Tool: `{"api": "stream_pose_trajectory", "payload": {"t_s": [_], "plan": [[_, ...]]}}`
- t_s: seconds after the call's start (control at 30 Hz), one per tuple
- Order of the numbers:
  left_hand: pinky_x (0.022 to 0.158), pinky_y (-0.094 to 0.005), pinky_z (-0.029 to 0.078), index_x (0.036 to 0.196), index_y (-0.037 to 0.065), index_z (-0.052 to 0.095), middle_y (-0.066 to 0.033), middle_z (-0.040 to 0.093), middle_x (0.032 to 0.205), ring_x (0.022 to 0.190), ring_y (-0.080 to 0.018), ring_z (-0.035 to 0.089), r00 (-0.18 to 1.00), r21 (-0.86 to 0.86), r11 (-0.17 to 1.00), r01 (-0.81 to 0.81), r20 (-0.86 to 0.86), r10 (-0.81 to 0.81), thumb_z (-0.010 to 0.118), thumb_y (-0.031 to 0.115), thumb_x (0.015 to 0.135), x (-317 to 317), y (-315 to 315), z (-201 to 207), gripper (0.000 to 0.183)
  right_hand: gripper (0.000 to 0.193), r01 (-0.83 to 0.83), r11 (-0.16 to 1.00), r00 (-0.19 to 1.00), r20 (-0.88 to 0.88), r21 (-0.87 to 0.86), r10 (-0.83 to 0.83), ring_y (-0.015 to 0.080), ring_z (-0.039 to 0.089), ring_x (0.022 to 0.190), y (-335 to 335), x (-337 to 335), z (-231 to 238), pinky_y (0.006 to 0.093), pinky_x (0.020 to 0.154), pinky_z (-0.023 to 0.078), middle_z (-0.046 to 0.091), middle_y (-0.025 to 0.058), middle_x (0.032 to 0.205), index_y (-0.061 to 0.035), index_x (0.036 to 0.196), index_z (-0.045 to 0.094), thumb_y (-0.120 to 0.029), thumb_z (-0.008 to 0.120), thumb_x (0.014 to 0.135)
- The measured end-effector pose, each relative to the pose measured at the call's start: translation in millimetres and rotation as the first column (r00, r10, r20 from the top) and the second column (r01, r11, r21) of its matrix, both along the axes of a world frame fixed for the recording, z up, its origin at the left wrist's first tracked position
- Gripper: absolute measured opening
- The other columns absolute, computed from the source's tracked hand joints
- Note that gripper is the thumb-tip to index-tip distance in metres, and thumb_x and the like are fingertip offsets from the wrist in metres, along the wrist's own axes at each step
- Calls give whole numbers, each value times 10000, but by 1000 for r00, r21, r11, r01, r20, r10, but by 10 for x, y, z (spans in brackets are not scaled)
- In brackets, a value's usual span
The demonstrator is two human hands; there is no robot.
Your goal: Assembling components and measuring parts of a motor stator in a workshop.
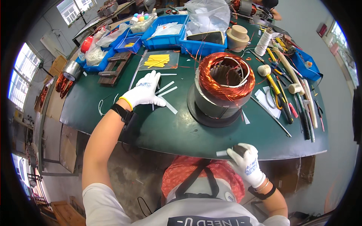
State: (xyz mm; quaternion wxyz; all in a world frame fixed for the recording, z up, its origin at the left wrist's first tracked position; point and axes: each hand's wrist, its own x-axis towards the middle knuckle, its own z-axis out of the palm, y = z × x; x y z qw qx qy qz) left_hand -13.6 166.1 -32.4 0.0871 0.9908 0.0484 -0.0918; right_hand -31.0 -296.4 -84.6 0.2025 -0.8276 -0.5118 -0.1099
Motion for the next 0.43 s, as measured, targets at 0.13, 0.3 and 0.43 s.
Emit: {"api": "stream_pose_trajectory", "payload": {"t_s": [0.13, 0.3, 0.43], "plan": [[1218, -431, 203, 1514, 39, 349, -238, 285, 1586, 1493, -391, 212, 993, -267, 957, 111, 4, -114, 820, 587, 669, 29, -19, 23, 1111, 344, -13, 995, 1000, -23, 95, 15, 288, 607, 918, -215, -63, -22, 405, 794, 490, 653, 73, 935, -134, 979, 736, -44, 760, 648], [1193, -411, 277, 1485, 46, 406, -217, 375, 1542, 1452, -355, 324, 964, -212, 975, -62, 240, 113, 854, 356, 705, 4, -59, -180, 952, 367, 58, 978, 991, -130, 202, -32, 289, 623, 877, -114, -10, 100, 393, 770, 489, 685, 66, 904, -125, 950, 734, 15, 753, 612], [1192, -389, 282, 1525, 118, 361, -200, 381, 1545, 1443, -341, 345, 997, -361, 930, 61, -22, -74, 841, 367, 727, 69, -128, 14, 963, 403, 32, 965, 962, -271, 258, 41, 301, 603, 974, 177, 53, 286, 405, 835, 474, 690, 79, 986, -132, 1002, 745, 14, 770, 627]]}}
